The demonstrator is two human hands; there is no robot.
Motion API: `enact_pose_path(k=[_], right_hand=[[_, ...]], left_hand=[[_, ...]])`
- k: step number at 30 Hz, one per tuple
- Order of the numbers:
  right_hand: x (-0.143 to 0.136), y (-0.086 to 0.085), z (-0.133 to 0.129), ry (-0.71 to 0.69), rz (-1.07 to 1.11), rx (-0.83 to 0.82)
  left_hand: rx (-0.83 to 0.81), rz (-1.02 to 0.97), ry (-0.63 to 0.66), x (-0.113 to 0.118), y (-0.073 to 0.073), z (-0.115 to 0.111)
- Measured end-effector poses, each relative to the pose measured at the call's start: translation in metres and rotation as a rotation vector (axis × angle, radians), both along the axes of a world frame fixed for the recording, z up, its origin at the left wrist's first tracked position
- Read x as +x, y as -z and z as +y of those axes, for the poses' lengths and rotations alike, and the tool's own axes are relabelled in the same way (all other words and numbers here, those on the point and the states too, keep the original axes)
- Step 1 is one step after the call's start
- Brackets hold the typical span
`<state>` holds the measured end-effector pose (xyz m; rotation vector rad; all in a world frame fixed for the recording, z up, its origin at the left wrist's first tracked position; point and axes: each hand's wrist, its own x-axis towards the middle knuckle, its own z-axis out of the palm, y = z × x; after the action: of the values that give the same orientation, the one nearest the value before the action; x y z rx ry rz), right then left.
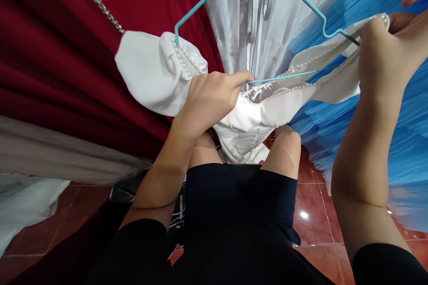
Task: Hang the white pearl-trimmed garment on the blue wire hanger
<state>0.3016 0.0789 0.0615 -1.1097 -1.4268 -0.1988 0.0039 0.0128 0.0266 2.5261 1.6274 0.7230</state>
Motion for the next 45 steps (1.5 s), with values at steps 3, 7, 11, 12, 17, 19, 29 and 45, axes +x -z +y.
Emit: enact_pose_path(k=[3, 7, 11, 12, 17, 19, 29, 45], right_hand=[[-0.011, -0.001, 0.005, -0.045, -0.090, 0.101], [-0.015, -0.003, -0.008, -0.063, -0.133, 0.034], [-0.011, -0.004, -0.031, -0.132, -0.163, -0.189], [-0.010, -0.004, -0.035, -0.138, -0.170, -0.243], [-0.022, -0.012, -0.019, -0.128, -0.145, -0.089], [-0.034, -0.013, -0.009, -0.176, -0.144, -0.004], [-0.090, 0.006, -0.054, -0.327, -0.227, -0.133], [-0.129, 0.086, -0.022, -0.052, -0.368, -0.264]], left_hand=[[0.038, 0.014, 0.000, -0.001, 0.002, 0.000], [0.048, 0.005, -0.008, -0.003, 0.005, 0.005], [0.043, -0.016, 0.010, -0.003, 0.008, 0.017], [0.032, -0.015, 0.009, -0.003, 0.008, 0.019], [0.004, -0.020, 0.022, -0.001, 0.010, 0.022], [0.012, -0.014, 0.031, -0.001, 0.011, 0.019], [0.114, 0.068, 0.012, -0.006, 0.012, 0.019], [0.765, -0.337, -0.366, -0.042, 0.034, 0.022]])
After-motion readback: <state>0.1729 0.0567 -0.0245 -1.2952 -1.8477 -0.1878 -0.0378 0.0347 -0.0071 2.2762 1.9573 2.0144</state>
